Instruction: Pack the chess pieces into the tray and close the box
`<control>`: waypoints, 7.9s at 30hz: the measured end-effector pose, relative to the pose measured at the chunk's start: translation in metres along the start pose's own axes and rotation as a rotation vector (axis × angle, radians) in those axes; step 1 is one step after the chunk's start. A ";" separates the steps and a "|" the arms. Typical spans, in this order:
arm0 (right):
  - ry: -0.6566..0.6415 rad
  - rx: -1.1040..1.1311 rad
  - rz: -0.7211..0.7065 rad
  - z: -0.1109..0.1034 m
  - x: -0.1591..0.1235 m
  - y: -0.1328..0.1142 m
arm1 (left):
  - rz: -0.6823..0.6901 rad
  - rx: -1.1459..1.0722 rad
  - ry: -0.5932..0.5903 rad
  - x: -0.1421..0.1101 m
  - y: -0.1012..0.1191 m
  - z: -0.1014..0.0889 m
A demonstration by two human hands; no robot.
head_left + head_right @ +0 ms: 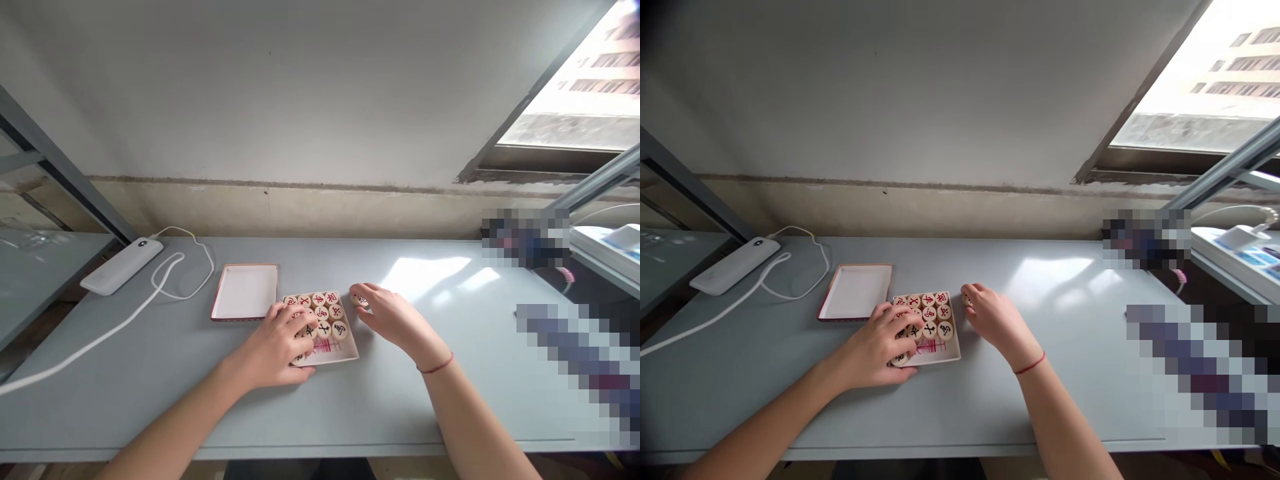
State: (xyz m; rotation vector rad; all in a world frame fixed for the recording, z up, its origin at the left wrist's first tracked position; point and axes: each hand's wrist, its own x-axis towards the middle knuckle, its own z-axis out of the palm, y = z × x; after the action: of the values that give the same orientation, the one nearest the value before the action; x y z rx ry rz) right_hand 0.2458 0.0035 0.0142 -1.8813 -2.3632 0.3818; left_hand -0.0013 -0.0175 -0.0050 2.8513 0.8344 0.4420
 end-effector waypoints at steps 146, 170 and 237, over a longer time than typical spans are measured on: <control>0.135 1.052 -0.077 -0.003 0.001 -0.024 | -0.243 -0.293 0.357 0.018 0.014 0.003; -0.247 0.555 -0.315 -0.029 -0.020 -0.014 | -0.021 0.060 0.048 0.014 0.017 0.010; -0.323 0.418 -0.312 -0.029 -0.021 -0.012 | -0.008 0.049 0.094 0.018 0.022 0.013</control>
State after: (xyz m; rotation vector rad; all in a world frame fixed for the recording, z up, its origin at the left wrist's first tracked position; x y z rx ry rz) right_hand 0.2456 -0.0152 0.0465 -1.3226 -2.4565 1.1120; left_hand 0.0282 -0.0272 -0.0087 2.8901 0.8849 0.5660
